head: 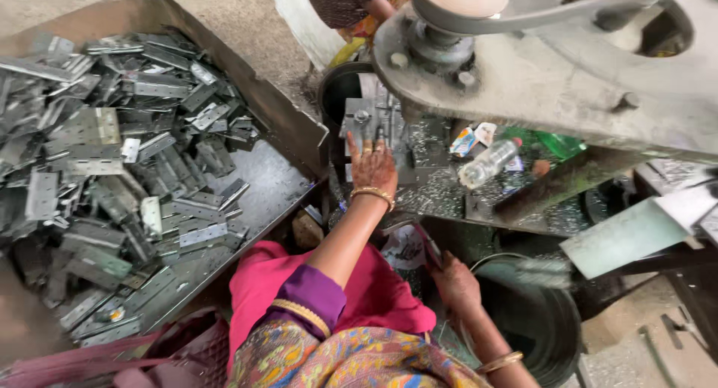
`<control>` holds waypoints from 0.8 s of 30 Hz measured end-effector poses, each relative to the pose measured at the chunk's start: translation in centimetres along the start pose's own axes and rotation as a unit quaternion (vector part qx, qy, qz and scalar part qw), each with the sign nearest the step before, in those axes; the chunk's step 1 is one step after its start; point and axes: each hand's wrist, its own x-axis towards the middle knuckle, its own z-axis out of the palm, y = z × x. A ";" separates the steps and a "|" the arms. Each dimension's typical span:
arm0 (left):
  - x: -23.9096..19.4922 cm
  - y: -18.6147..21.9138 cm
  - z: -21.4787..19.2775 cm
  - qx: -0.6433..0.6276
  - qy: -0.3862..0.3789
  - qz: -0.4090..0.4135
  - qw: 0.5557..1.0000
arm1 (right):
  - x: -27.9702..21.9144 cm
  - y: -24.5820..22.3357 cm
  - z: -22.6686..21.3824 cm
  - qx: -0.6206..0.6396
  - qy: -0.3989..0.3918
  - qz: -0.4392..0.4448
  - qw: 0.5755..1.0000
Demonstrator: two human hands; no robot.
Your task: The person picks up metal hinges from a box by hand, places them into a machine to be processed, and returns them to the box.
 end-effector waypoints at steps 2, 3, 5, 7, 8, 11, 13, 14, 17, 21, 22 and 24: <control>-0.7 0.1 -0.8 0.000 -0.118 0.018 0.993 | 0.9 0.0 -1.4 0.008 -0.017 -0.045 0.999; 0.2 0.0 -1.3 0.011 -0.112 0.017 0.993 | 2.3 -0.8 -2.8 -0.013 -0.012 -0.058 0.998; 1.0 0.3 -1.3 0.032 -0.112 0.020 0.993 | 3.7 -1.4 -5.0 -0.055 -0.011 -0.077 0.995; 1.5 0.8 -0.9 0.033 -0.126 0.002 0.992 | 3.3 -1.3 -4.4 -0.060 -0.014 -0.062 0.996; 2.1 0.8 -0.9 0.035 -0.128 -0.008 0.991 | 3.8 -1.0 -4.0 -0.062 -0.011 -0.056 0.996; 2.4 1.3 -0.7 0.036 -0.125 -0.007 0.991 | 0.2 0.5 0.4 -0.036 0.019 -0.018 0.999; 2.4 1.2 -0.6 0.034 -0.126 -0.003 0.991 | -0.9 -0.1 1.2 0.011 -0.005 0.022 1.000; 2.3 1.0 -0.4 0.034 -0.128 -0.005 0.991 | -0.7 -0.5 0.3 -0.002 -0.011 0.014 1.000; 2.1 0.4 0.4 -0.002 -0.125 0.001 0.992 | -0.7 -3.0 -3.8 -0.004 0.035 -0.017 0.999; -3.4 0.1 1.3 -0.010 -0.047 0.079 0.996 | -1.8 -7.9 -10.0 0.069 0.175 -0.077 0.979; -5.5 0.1 1.4 -0.024 -0.015 0.119 0.992 | -1.7 -8.9 -11.1 0.088 0.190 -0.082 0.974; -7.5 -1.4 1.7 -0.096 0.067 0.206 0.972 | -1.8 -10.2 -12.4 0.073 0.195 -0.081 0.975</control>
